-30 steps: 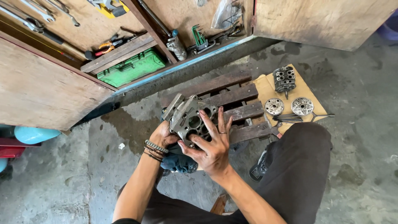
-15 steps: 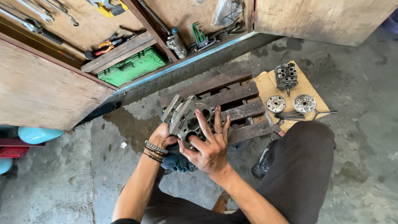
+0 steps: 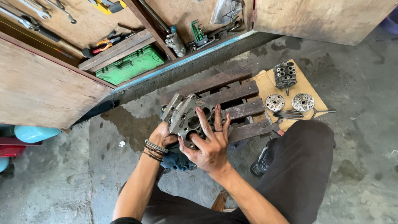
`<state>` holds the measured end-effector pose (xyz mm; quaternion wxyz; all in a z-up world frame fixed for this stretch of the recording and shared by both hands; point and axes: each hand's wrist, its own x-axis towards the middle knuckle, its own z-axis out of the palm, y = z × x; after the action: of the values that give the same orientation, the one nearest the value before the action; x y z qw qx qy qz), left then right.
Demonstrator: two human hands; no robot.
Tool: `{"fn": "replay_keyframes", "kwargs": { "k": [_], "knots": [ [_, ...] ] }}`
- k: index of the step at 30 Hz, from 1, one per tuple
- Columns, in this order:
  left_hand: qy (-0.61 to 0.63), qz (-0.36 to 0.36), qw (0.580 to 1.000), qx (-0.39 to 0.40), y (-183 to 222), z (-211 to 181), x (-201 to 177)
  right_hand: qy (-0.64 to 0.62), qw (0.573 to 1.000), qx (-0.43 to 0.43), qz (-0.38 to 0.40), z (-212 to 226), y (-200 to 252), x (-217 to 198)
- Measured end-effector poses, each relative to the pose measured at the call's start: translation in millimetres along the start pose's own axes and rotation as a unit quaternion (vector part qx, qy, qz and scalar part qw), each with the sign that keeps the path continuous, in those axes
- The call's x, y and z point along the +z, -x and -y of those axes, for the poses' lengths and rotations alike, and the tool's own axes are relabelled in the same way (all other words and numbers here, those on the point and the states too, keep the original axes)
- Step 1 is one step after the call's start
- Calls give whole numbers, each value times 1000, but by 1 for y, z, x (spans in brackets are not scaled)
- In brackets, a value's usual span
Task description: Assembling a mechanical component by aligning internal gears and plates and using a hex key.
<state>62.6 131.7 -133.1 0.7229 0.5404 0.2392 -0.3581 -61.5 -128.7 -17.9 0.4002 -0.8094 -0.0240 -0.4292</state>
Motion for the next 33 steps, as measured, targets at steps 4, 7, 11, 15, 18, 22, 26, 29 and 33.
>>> {"fn": "replay_keyframes", "kwargs": {
  "k": [4, 7, 11, 15, 18, 22, 26, 29, 33],
  "knots": [
    [5, -8, 1000, 1, 6, 0, 3, -9, 1000, -2, -22, -2, 1, 1],
    [10, -16, 1000, 0, 14, 2, 1, -69, 995, 10, -73, -9, 5, 10],
    [21, -30, 999, 4, 21, 9, -4, -79, 992, 26, -95, -4, -1, 3],
    [31, -39, 999, 8, 23, -6, 53, -154, 987, 24, -34, -9, -6, -8],
    [36, -46, 998, 12, 28, -17, 96, -248, 967, 16, 56, -29, 1, -18],
    [39, -54, 998, 13, 30, -16, 112, -285, 943, -1, 173, -49, 2, -28],
    [39, -60, 997, 17, 29, -18, 120, -284, 930, 17, 235, -49, -10, -46],
    [41, -66, 997, 22, 30, -20, 122, -293, 917, 47, 267, -42, -17, -58],
    [45, -72, 996, 23, 28, -19, 125, -224, 935, 106, 254, -34, -19, -60]
  ]
}}
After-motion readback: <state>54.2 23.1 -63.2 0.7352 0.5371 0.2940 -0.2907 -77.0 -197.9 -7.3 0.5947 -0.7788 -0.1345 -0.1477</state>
